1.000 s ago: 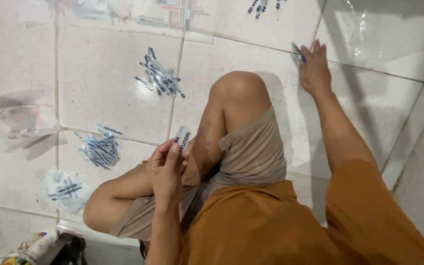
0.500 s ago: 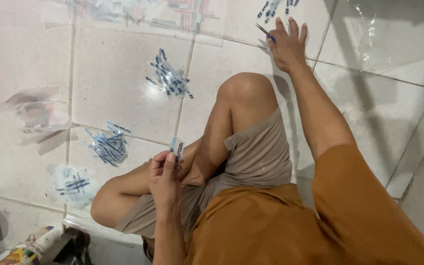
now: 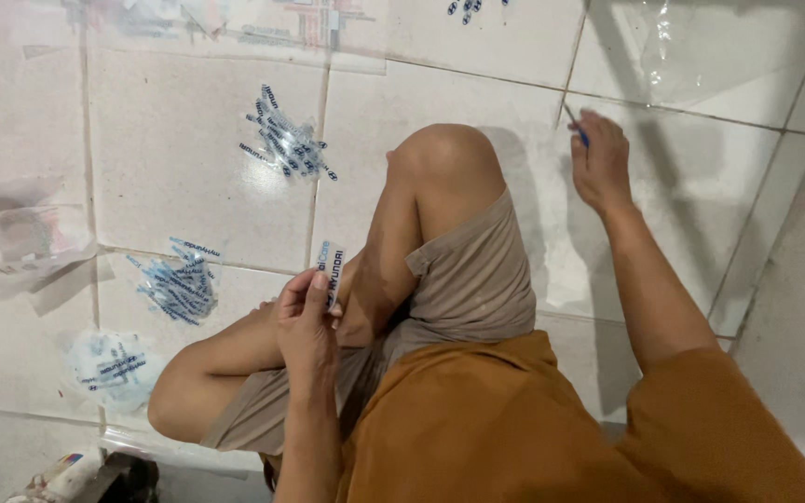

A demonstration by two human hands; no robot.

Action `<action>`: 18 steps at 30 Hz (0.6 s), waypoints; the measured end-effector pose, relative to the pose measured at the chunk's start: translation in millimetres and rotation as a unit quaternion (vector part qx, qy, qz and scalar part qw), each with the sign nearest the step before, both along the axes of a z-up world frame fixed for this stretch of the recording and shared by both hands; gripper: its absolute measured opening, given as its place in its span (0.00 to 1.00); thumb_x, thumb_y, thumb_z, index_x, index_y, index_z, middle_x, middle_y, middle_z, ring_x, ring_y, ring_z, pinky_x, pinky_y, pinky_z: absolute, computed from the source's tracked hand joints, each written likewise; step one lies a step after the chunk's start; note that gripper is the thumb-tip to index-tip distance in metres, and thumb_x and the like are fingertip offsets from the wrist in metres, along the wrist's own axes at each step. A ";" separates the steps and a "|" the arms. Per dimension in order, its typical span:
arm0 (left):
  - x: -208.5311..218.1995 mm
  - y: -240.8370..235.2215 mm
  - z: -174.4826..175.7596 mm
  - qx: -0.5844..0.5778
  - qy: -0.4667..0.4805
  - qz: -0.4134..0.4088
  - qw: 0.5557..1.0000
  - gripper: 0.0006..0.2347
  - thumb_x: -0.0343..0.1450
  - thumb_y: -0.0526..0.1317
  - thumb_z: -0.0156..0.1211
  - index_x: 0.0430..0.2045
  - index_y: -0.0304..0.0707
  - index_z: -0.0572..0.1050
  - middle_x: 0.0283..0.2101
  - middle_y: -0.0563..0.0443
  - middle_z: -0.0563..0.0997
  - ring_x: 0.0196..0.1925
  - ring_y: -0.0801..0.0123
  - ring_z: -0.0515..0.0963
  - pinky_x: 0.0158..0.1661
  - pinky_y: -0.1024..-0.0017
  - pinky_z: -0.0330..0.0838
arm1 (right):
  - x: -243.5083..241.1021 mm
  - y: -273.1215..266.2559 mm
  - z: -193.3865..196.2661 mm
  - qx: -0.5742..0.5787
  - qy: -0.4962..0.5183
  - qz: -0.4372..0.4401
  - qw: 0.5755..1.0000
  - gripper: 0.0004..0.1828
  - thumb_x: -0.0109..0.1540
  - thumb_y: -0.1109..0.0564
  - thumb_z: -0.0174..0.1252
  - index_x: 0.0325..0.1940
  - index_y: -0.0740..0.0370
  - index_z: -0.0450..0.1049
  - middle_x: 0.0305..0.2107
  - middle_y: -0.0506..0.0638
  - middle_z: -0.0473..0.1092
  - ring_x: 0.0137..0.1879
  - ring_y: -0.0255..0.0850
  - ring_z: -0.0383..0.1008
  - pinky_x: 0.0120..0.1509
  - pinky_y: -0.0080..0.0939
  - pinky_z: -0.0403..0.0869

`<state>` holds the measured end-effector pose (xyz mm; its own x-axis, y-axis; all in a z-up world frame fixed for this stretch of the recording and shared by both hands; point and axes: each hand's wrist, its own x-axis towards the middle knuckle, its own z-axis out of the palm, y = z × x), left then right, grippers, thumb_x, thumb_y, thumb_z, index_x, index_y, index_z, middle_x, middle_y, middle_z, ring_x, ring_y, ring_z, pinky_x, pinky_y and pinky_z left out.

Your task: The person sits cross-legged on a tiled floor and uses blue-handled scissors to cut a white sheet of paper with a Hyundai logo into small strips. The person repeatedly cuts the paper and places the resulting strips on the floor.

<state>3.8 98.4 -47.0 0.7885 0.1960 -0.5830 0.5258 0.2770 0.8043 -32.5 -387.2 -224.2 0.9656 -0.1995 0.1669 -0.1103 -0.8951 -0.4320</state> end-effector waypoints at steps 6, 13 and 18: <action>-5.5 -22.1 14.6 -0.046 -0.002 -0.035 0.998 0.06 0.71 0.32 0.64 0.40 0.32 0.78 0.28 0.46 0.79 0.17 0.64 0.81 0.14 0.81 0.70 | 53.9 -50.9 -39.4 0.070 0.173 -0.068 0.980 0.26 0.73 0.54 0.41 0.76 0.59 0.60 0.74 0.71 0.45 0.79 0.69 0.38 0.80 0.68 0.43; -14.2 -14.0 12.5 -0.071 0.012 0.005 0.997 0.08 0.70 0.30 0.65 0.41 0.31 0.76 0.35 0.36 0.84 0.37 0.49 0.88 0.31 0.71 0.81 | -22.0 60.5 51.3 0.151 0.058 -0.091 0.983 0.20 0.74 0.58 0.45 0.68 0.68 0.67 0.58 0.69 0.70 0.64 0.65 0.69 0.69 0.61 0.65; -15.5 -29.3 -3.3 -0.054 0.006 -0.017 0.998 0.08 0.67 0.31 0.72 0.36 0.31 0.78 0.32 0.44 0.83 0.35 0.64 0.86 0.35 0.72 0.82 | -41.5 125.4 117.3 0.413 -0.120 -0.195 0.882 0.05 0.75 0.64 0.48 0.55 0.65 0.68 0.26 0.54 0.68 0.25 0.39 0.66 0.32 0.34 0.68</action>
